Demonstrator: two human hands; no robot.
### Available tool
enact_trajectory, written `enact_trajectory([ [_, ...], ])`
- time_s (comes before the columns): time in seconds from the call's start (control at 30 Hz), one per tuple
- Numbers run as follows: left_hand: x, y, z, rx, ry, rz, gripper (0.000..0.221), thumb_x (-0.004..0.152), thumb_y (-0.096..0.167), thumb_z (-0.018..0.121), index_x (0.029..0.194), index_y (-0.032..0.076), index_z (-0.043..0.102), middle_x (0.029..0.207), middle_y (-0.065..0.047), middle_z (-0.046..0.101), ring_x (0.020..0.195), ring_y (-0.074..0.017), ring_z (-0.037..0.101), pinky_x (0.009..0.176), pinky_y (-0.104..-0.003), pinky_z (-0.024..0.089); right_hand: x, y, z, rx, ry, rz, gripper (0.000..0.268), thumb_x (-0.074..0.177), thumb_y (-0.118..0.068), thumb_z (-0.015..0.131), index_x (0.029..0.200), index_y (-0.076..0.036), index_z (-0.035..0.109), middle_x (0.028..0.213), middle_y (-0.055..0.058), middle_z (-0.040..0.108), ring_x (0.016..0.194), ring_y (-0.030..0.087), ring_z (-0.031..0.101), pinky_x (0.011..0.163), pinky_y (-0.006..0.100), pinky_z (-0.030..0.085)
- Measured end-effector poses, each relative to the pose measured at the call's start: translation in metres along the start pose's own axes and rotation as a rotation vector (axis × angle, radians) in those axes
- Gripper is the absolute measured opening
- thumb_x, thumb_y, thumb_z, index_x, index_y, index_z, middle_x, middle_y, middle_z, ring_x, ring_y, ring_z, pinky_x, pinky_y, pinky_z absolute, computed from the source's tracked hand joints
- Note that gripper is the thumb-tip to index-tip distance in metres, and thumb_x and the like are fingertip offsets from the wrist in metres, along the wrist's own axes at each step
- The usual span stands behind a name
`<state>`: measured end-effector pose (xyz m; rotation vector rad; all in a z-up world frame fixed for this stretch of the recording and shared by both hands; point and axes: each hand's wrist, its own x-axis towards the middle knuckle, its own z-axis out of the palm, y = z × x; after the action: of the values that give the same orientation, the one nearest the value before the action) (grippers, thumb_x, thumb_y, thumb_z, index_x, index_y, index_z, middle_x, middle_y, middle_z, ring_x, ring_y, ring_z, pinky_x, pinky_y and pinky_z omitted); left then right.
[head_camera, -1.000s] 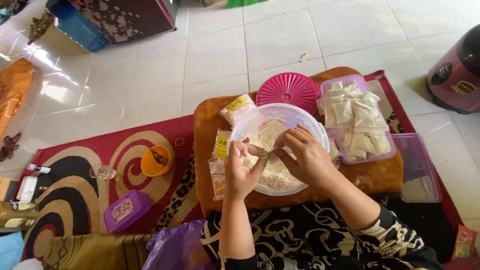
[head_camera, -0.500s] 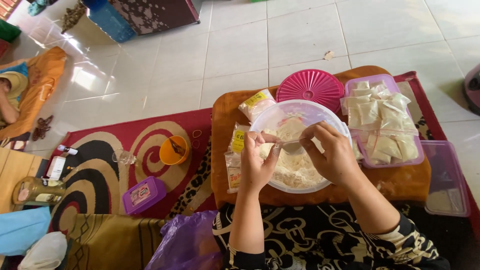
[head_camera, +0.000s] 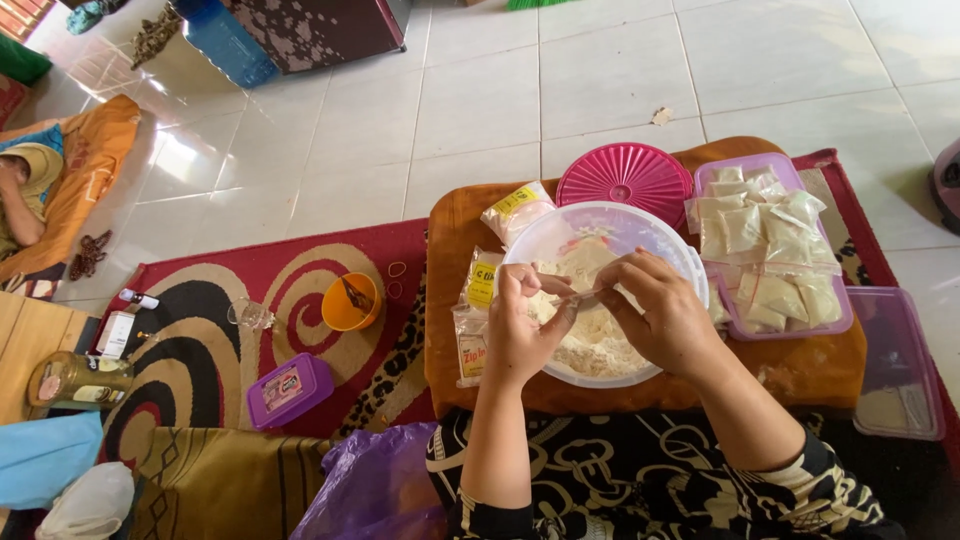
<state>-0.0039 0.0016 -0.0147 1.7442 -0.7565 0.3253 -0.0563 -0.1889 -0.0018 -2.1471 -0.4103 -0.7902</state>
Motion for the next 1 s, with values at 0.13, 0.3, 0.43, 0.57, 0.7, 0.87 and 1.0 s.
enact_trajectory([
  [0.13, -0.001, 0.006, 0.0, -0.059, 0.071, 0.002, 0.045, 0.087, 0.012, 0.078, 0.101, 0.016, 0.035, 0.081, -0.005, 0.072, 0.09, -0.0245, 0.076, 0.11, -0.052, 0.046, -0.003, -0.001, 0.001, 0.063, 0.057, 0.058, 0.005, 0.093, -0.003, 0.071, 0.093, -0.008, 0.069, 0.086, 0.008, 0.067, 0.086, 0.032, 0.071, 0.093, 0.053, 0.054],
  [0.3, 0.001, 0.009, -0.001, -0.086, 0.1, 0.002, 0.042, 0.087, 0.007, 0.073, 0.101, 0.016, 0.034, 0.081, -0.005, 0.07, 0.09, -0.0229, 0.076, 0.111, -0.053, 0.044, 0.002, -0.009, -0.003, 0.036, 0.052, 0.11, 0.004, 0.095, -0.006, 0.07, 0.094, -0.01, 0.07, 0.085, 0.006, 0.068, 0.085, 0.031, 0.072, 0.085, 0.048, 0.057],
  [0.43, -0.001, 0.006, -0.002, -0.092, 0.106, -0.008, 0.043, 0.087, 0.006, 0.073, 0.1, 0.017, 0.033, 0.08, -0.004, 0.069, 0.088, -0.0222, 0.076, 0.112, -0.053, 0.044, 0.006, -0.011, -0.004, 0.02, 0.034, 0.091, 0.003, 0.093, -0.007, 0.07, 0.094, -0.008, 0.068, 0.085, 0.009, 0.067, 0.081, 0.033, 0.071, 0.077, 0.048, 0.057],
  [0.57, 0.0, 0.008, -0.003, -0.088, 0.099, 0.005, 0.041, 0.087, 0.006, 0.072, 0.101, 0.016, 0.035, 0.082, -0.006, 0.072, 0.09, -0.0227, 0.076, 0.115, -0.054, 0.041, 0.01, -0.01, -0.004, 0.028, -0.079, 0.045, 0.003, 0.093, -0.009, 0.071, 0.095, -0.01, 0.071, 0.094, 0.01, 0.071, 0.093, 0.038, 0.072, 0.093, 0.058, 0.052],
  [0.7, -0.001, 0.007, -0.003, -0.067, 0.085, -0.002, 0.04, 0.087, 0.008, 0.073, 0.101, 0.016, 0.036, 0.085, -0.006, 0.073, 0.092, -0.0238, 0.077, 0.115, -0.055, 0.04, 0.009, -0.004, -0.003, 0.007, -0.128, 0.025, 0.001, 0.092, -0.011, 0.072, 0.092, -0.01, 0.071, 0.095, 0.012, 0.07, 0.092, 0.04, 0.072, 0.097, 0.065, 0.048],
  [0.87, 0.001, 0.009, -0.002, -0.042, -0.001, -0.019, 0.045, 0.086, 0.016, 0.077, 0.111, 0.013, 0.04, 0.096, -0.006, 0.077, 0.103, -0.0264, 0.075, 0.111, -0.053, 0.044, 0.005, -0.008, -0.006, 0.017, -0.091, 0.088, 0.003, 0.091, -0.008, 0.073, 0.094, -0.011, 0.072, 0.093, 0.009, 0.07, 0.085, 0.034, 0.073, 0.084, 0.051, 0.057],
  [1.0, 0.006, 0.014, -0.004, 0.025, -0.032, -0.011, 0.048, 0.087, 0.021, 0.08, 0.117, 0.011, 0.045, 0.093, -0.006, 0.078, 0.099, -0.0267, 0.076, 0.103, -0.048, 0.052, 0.01, -0.01, -0.009, 0.057, -0.119, 0.062, 0.005, 0.091, -0.004, 0.071, 0.094, -0.007, 0.073, 0.089, 0.011, 0.07, 0.076, 0.029, 0.075, 0.073, 0.042, 0.06],
])
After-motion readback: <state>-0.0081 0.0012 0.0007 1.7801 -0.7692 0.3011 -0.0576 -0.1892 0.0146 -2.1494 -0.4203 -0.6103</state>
